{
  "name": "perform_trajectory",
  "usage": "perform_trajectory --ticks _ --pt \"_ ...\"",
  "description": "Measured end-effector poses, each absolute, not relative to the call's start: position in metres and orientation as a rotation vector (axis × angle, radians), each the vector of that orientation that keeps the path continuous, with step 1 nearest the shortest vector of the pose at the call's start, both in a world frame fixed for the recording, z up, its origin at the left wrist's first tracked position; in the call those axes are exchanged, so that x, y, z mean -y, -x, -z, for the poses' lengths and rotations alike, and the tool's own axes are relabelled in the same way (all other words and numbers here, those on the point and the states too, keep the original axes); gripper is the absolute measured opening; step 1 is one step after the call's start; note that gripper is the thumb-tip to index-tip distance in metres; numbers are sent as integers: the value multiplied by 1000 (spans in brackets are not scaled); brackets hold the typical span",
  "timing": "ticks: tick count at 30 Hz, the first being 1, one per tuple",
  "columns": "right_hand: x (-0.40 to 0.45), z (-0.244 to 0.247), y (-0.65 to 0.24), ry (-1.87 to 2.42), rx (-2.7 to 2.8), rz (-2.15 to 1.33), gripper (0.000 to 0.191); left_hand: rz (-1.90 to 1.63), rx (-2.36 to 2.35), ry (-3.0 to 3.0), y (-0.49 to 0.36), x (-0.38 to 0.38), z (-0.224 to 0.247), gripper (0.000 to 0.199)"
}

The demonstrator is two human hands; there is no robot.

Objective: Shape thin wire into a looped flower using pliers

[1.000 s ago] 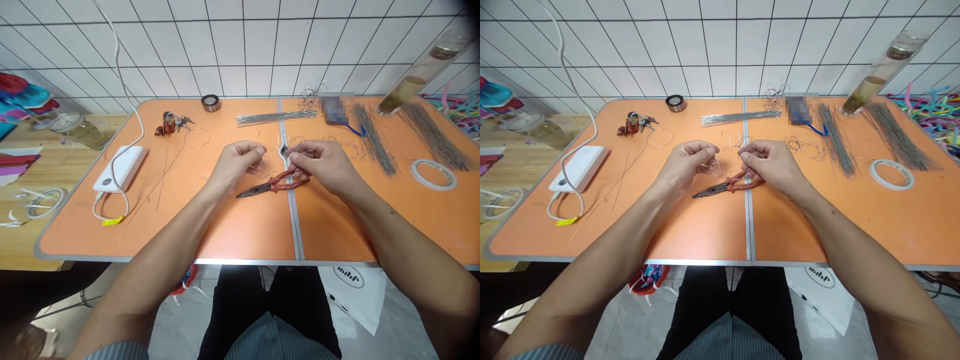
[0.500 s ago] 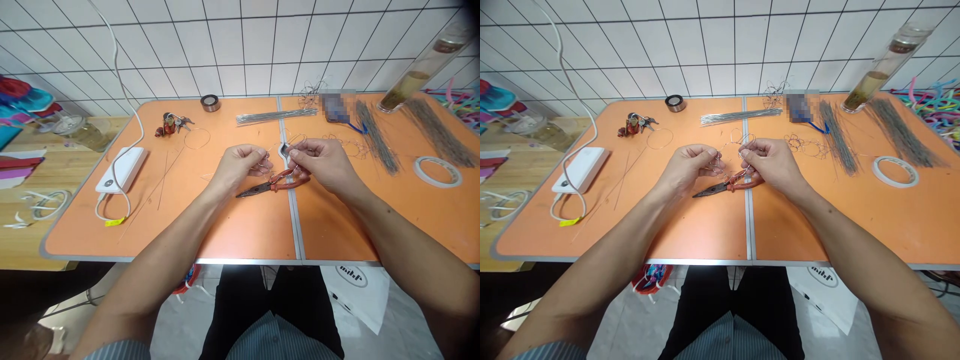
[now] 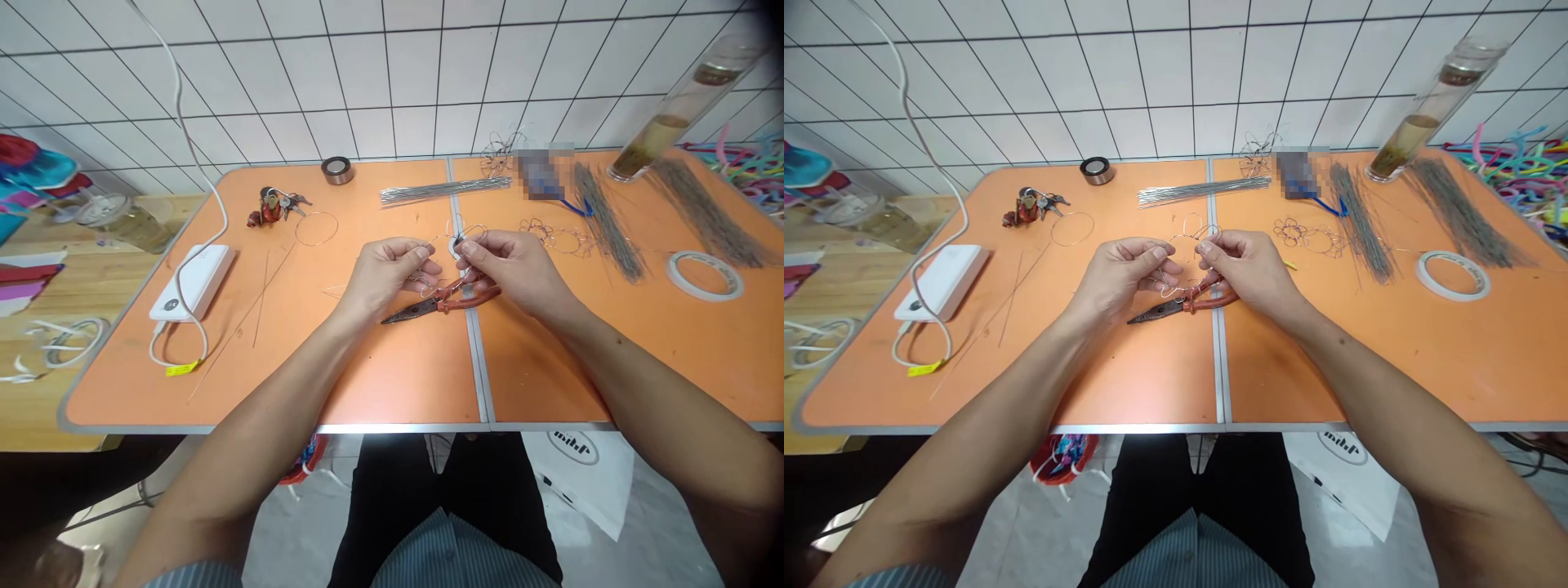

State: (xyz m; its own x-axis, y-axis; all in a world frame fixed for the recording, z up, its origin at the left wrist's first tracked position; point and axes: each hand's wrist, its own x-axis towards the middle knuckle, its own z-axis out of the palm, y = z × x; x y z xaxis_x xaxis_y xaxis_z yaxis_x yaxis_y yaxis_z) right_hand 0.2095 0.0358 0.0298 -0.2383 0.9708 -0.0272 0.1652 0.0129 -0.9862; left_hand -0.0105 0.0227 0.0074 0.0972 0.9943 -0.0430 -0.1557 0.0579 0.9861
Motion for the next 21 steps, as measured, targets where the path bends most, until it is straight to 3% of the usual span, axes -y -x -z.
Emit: perform_trajectory --ticks 9,17,21 --pt "-34 -32 -206 1212 1480 -1302 31 -1195 -1082 -1120 9 -23 -6 35" --pt "-40 -25 -208 1180 1422 -1279 31 -1094 -937 -939 7 -21 -4 51" --pt "-40 -25 -208 1161 1393 -1309 30 -1040 -942 -898 5 -18 -5 44"
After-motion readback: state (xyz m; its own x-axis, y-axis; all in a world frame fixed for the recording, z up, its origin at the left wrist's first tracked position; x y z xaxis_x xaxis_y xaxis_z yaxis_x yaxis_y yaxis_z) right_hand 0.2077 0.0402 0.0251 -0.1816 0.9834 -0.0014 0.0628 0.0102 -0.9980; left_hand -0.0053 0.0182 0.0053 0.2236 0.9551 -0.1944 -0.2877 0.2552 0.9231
